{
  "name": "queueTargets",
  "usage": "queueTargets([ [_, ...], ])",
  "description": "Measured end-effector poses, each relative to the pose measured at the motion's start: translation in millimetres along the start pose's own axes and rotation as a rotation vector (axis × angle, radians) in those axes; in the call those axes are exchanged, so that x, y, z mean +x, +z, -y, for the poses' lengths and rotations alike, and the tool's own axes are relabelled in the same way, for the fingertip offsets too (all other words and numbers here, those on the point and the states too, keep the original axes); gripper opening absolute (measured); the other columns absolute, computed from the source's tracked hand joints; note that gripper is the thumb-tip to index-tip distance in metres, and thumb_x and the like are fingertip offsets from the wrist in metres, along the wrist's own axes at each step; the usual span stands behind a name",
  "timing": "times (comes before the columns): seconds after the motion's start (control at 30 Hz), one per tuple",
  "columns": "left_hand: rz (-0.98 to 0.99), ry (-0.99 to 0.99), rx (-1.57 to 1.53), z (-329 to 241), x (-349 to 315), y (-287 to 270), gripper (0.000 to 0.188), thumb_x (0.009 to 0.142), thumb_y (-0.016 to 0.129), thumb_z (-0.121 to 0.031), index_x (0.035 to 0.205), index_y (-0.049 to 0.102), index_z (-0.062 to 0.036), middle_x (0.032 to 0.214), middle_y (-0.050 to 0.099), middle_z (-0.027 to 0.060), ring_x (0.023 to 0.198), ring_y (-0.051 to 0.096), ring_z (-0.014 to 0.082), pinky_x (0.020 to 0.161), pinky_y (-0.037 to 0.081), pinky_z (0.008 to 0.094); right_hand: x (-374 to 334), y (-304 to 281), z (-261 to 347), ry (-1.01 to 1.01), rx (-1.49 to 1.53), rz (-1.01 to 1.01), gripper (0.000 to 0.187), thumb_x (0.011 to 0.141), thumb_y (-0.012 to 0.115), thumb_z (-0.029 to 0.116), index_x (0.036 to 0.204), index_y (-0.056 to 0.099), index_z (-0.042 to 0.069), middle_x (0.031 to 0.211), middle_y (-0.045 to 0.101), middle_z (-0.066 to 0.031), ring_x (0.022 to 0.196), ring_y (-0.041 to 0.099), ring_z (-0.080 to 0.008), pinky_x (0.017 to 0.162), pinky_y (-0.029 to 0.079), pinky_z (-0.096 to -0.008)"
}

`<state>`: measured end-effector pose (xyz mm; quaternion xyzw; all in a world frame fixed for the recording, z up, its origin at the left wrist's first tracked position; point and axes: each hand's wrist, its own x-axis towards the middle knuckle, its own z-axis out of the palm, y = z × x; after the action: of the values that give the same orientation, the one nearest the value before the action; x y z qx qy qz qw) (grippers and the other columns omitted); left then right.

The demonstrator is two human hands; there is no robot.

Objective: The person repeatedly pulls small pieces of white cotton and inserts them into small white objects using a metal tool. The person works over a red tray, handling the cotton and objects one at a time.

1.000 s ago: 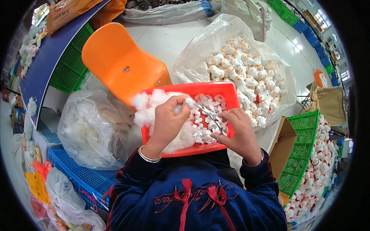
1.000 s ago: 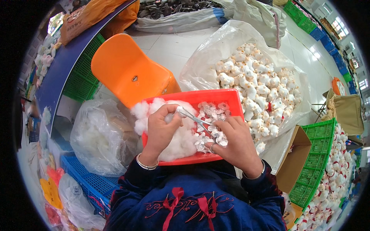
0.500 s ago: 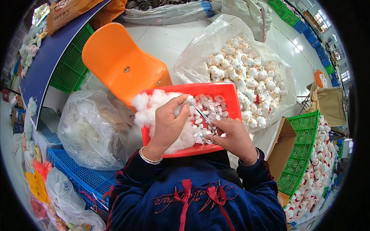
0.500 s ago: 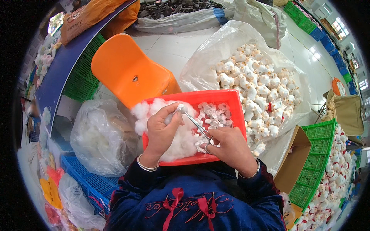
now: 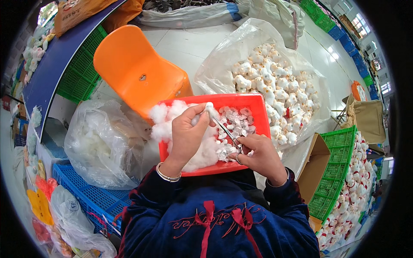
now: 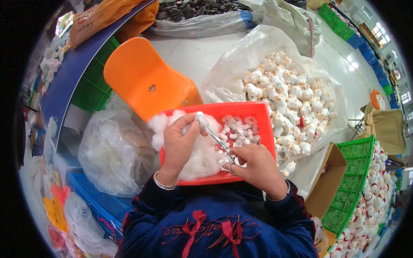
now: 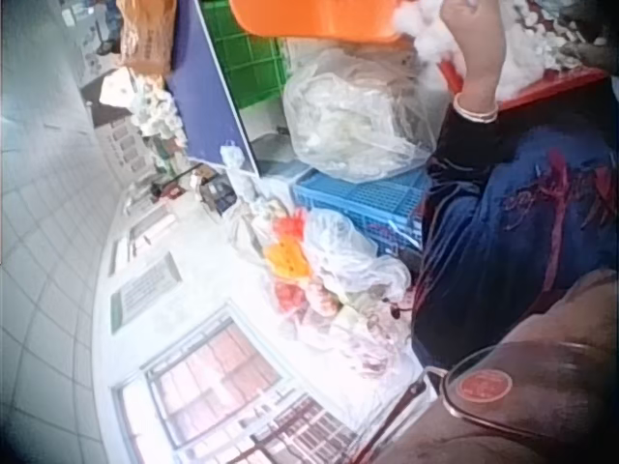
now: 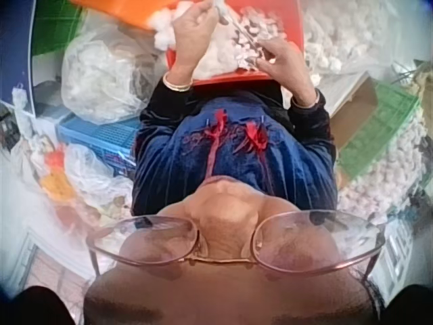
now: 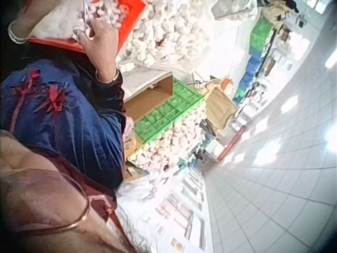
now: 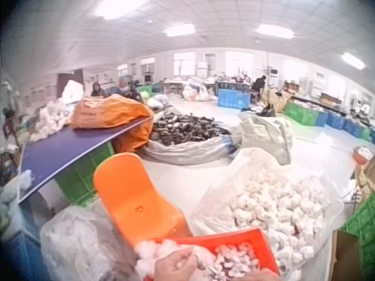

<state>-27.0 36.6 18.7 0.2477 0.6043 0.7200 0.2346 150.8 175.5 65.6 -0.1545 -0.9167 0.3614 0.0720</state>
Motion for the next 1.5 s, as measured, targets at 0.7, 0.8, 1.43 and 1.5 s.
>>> queueTargets([
  [0.7, 0.090, -0.040, -0.157, 0, -1, 1, 0.016, 0.103, 0.064, -0.005, 0.113, 0.069, 0.0052, 0.096, 0.075, 0.0075, 0.082, 0.068, 0.0089, 0.074, 0.056, 0.0245, -1, 13, -4, -0.071, -0.097, -0.130, 0.040, 0.078, 0.088, 0.023, 0.110, 0.073, 0.005, 0.081, 0.065, -0.0098, 0.080, 0.063, -0.0299, 0.071, 0.049, -0.0426],
  [0.8, 0.092, -0.066, -0.213, -1, 2, -4, 0.014, 0.102, 0.063, -0.004, 0.112, 0.069, 0.0049, 0.097, 0.075, 0.0077, 0.082, 0.067, 0.0083, 0.075, 0.056, 0.0244, -7, -7, -9, -0.045, -0.157, -0.128, 0.045, 0.075, 0.089, 0.025, 0.113, 0.073, 0.006, 0.088, 0.066, -0.0096, 0.089, 0.063, -0.0310, 0.078, 0.049, -0.0434],
  [1.43, 0.004, -0.036, -0.180, 12, -13, 19, 0.016, 0.101, 0.066, -0.006, 0.114, 0.069, 0.0040, 0.095, 0.074, 0.0042, 0.079, 0.067, 0.0066, 0.072, 0.055, 0.0233, 0, 5, 11, 0.183, 0.229, 0.056, 0.035, 0.079, 0.089, 0.021, 0.104, 0.075, 0.001, 0.072, 0.063, -0.0128, 0.062, 0.061, -0.0246, 0.057, 0.046, -0.0374],
  [1.5, 0.125, -0.107, -0.086, 4, -7, 12, 0.017, 0.102, 0.065, -0.008, 0.113, 0.071, 0.0035, 0.094, 0.074, 0.0043, 0.077, 0.067, 0.0072, 0.072, 0.055, 0.0248, 0, 3, 5, 0.075, 0.181, -0.022, 0.034, 0.078, 0.089, 0.019, 0.104, 0.075, 0.002, 0.072, 0.063, -0.0123, 0.063, 0.061, -0.0237, 0.057, 0.046, -0.0369],
])
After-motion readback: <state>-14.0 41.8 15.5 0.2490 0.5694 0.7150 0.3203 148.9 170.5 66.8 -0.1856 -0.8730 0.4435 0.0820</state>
